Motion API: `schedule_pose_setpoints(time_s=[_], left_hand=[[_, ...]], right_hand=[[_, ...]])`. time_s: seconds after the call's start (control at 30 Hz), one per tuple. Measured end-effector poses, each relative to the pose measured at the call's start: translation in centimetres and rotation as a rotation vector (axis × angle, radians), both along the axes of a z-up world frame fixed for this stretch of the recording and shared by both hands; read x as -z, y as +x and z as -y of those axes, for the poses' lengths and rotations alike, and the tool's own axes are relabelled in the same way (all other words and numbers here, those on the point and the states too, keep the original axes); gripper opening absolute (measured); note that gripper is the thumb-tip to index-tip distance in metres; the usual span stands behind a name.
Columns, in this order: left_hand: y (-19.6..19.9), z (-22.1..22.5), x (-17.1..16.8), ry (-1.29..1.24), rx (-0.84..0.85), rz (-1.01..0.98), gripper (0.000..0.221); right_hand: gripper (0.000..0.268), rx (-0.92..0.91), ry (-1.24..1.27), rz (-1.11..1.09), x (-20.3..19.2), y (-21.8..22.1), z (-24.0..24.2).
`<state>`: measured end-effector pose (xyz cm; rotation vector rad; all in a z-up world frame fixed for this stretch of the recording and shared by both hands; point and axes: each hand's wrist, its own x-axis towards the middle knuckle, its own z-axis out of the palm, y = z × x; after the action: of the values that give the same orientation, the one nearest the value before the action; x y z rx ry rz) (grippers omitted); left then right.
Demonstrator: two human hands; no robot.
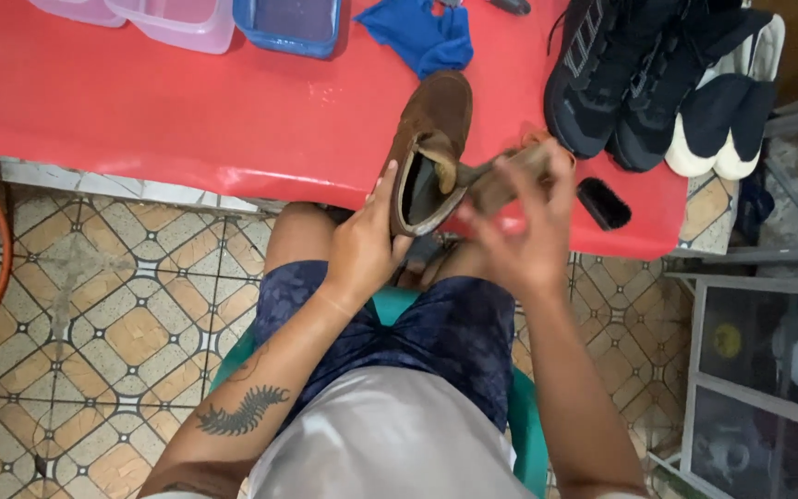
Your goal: Cleaning and conditioning a brown leather boot using brushes, cloths, and cleaning solution.
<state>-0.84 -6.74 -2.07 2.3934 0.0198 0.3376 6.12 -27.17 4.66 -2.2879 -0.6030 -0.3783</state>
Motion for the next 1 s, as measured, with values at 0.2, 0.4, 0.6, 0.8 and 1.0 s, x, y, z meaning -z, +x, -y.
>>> schedule_pose_setpoints(time_s=[0.2,0.4,0.6,0.8,1.0], left_hand=[[0.3,-0.4,1.1,-0.017,0.008,-0.030,0.091],[0.2,-0.4,0.2,-0.045,0.001,-0.033,0.085],[0.0,-0.2,-0.4,-0.080,0.015,-0.039,0.082],[-0.2,-0.4,-2.0,-0.133,0.016,-0.020,0.085],[-0.3,-0.4,-0.4,-0.163,0.042,0.007,0.086]], right_hand=[[0.064,-0.313,-0.013,0.085,1.2,-1.3,-0.9],[0.062,0.029,0.409,-0.062,4.5,3.0,3.2],[0.030,0.021,0.955,-0.484,2.8,1.8,1.5],[0.061,-0.280,0.593,-0.395,0.1,1.9,-0.2],[0.078,-0.634,-0.142,-0.102,-4.6,3.2,-4.0]])
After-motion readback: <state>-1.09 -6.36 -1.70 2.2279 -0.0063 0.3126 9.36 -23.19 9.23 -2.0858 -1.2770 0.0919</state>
